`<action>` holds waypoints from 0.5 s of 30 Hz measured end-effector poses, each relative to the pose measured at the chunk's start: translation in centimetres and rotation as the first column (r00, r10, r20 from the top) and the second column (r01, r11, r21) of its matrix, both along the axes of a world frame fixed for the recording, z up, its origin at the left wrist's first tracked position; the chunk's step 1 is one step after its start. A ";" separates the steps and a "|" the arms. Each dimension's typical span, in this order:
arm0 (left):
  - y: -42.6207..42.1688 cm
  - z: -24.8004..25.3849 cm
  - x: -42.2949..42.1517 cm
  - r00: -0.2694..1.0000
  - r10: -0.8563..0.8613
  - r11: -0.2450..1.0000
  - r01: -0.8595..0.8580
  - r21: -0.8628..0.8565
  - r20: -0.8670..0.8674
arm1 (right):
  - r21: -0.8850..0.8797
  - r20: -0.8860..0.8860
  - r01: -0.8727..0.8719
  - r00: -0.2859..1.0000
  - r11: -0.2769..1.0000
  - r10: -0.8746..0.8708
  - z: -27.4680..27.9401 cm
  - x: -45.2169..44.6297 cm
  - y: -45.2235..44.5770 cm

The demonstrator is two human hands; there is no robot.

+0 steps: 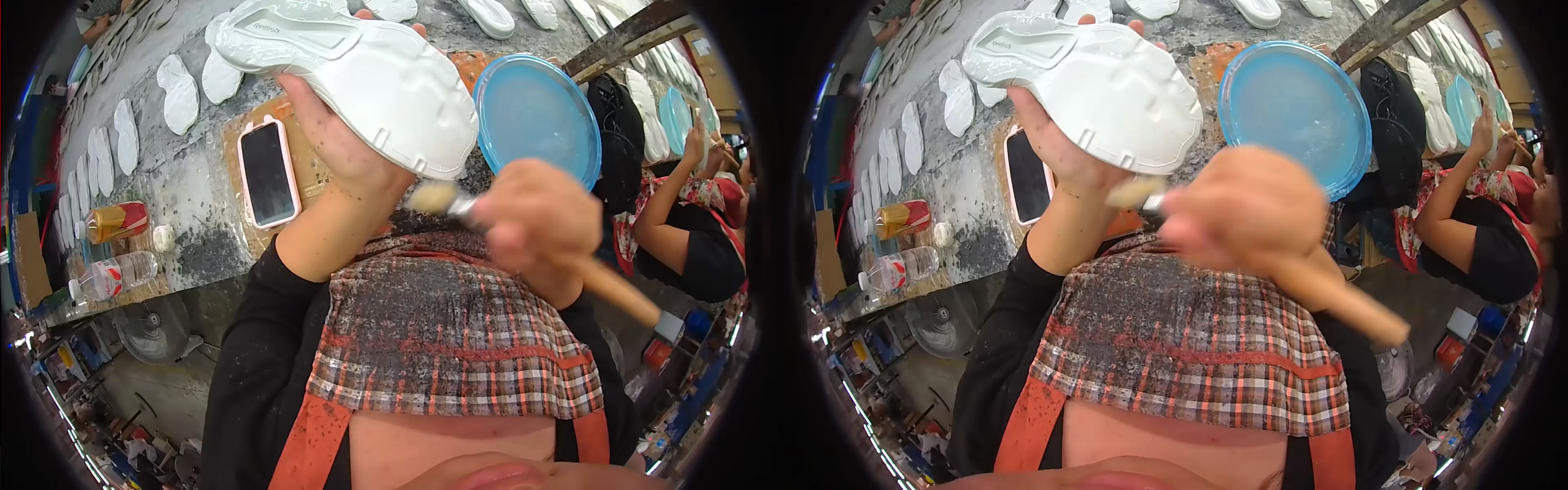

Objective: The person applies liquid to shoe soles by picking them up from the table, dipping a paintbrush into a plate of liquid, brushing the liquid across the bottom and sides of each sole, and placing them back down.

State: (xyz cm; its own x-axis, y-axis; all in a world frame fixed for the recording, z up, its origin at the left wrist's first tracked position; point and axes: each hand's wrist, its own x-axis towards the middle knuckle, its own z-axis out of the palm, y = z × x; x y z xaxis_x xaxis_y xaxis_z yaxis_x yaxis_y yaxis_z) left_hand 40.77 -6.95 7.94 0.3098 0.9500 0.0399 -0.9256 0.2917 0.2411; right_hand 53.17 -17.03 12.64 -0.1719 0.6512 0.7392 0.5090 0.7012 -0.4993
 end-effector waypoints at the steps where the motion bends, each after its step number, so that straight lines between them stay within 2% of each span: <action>1: 0.0 0.1 -0.2 1.000 -0.004 0.999 0.004 0.051 0.002 | -0.110 -0.188 0.041 0.980 0.993 -0.062 -0.5 0.6 0.1; 2: 0.0 0.0 -0.3 1.000 -0.008 0.999 0.008 0.050 -0.001 | -0.259 -0.236 0.240 0.924 0.936 -0.302 0.6 0.5 0.1; 3: 0.2 -0.1 -0.3 1.000 -0.026 1.000 0.026 0.008 -0.010 | -0.240 -0.132 0.229 0.955 0.943 -0.265 0.0 1.0 0.7; 4: 0.6 -0.2 -0.3 0.999 -0.042 0.999 0.041 -0.031 -0.015 | -0.256 0.081 0.183 0.982 0.949 -0.168 -0.4 0.6 0.2; 5: 0.8 -0.3 -0.4 0.999 -0.041 0.999 0.040 -0.029 -0.012 | -0.127 0.146 0.006 0.989 0.992 0.012 -0.4 0.2 0.1; 6: 0.9 -0.4 -0.5 0.998 -0.057 0.996 0.058 -0.070 0.015 | -0.156 0.009 -0.154 0.987 0.976 0.157 0.2 -0.2 -0.2; 8: 0.9 -0.8 -1.1 0.996 -0.076 0.990 0.080 -0.117 0.036 | -0.236 0.193 -0.042 0.977 0.971 0.090 1.7 1.3 -0.6; 9: 0.8 -0.9 -1.2 0.988 -0.116 0.988 0.126 -0.095 0.098 | -0.235 -0.190 -0.047 0.982 0.971 0.002 1.9 0.7 -0.6; 11: 1.0 -1.2 -1.6 0.974 -0.154 0.984 0.166 -0.065 0.165 | -0.139 0.080 -0.053 0.995 0.989 0.065 2.1 1.3 0.7; 12: 1.2 -1.4 -2.0 0.949 -0.225 0.970 0.241 -0.044 0.222 | -0.147 0.140 -0.076 0.985 0.986 0.097 1.5 1.4 1.0; 13: 1.4 -1.7 -2.3 0.915 -0.296 0.950 0.313 -0.017 0.274 | -0.145 0.140 -0.076 0.986 0.986 0.097 1.4 1.7 0.7; 14: 1.6 -2.1 -2.6 0.916 -0.295 0.951 0.310 -0.013 0.273 | -0.145 0.137 -0.053 0.988 0.988 0.073 1.4 2.3 0.4; 15: 1.6 -2.6 -2.8 0.864 -0.324 0.940 0.340 0.029 0.385 | -0.145 0.134 -0.033 0.990 0.989 0.053 1.4 2.8 0.2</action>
